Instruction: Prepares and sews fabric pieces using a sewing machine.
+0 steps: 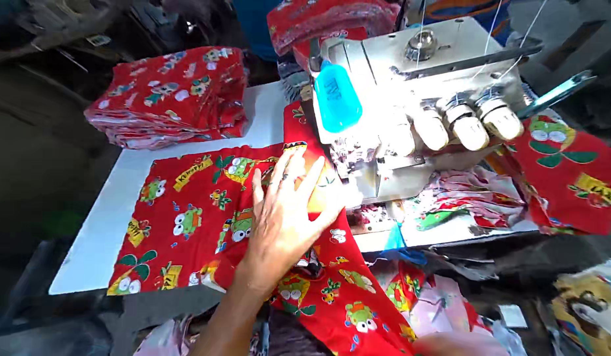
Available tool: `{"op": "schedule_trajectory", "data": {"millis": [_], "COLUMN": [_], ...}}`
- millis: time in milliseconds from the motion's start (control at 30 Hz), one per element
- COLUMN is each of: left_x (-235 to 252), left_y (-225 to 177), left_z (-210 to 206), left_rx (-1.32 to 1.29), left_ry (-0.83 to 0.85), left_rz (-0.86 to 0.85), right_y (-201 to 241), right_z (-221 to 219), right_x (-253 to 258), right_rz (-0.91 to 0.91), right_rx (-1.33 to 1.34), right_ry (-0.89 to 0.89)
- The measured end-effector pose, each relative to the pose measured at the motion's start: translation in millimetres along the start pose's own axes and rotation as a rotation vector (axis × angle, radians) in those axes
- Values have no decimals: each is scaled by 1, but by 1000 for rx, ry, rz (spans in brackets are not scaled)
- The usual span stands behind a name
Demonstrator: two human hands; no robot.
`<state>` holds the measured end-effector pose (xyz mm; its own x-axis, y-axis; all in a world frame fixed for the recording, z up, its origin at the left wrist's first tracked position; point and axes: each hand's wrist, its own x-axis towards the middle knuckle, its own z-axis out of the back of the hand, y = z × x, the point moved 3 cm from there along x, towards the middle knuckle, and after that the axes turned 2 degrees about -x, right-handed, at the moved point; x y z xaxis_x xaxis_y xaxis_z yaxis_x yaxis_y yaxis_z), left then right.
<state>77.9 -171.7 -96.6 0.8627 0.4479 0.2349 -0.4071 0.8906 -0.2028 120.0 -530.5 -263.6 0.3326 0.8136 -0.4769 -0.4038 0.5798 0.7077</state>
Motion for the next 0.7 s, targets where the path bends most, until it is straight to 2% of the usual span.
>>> {"op": "schedule_trajectory", "data": {"millis": [167,333,500,700], "left_x": [26,30,23,-32], "left_y": [1,-2,7,10], "left_z": [-4,-4,-9,25], "left_rx": [27,47,14,-305], "left_ry": [71,82,-14,-136], "left_rz": [-22,-40,-86,-127], "right_y": [-2,-2,2,1], "right_z": [9,25,71,164], "right_x": [0,-4,-5,-27], "right_rz": [-96,-48,108,88], "right_rx": [-54,-141,-299,-393], "right_ry": [-61,-219,-646,-1177]}}
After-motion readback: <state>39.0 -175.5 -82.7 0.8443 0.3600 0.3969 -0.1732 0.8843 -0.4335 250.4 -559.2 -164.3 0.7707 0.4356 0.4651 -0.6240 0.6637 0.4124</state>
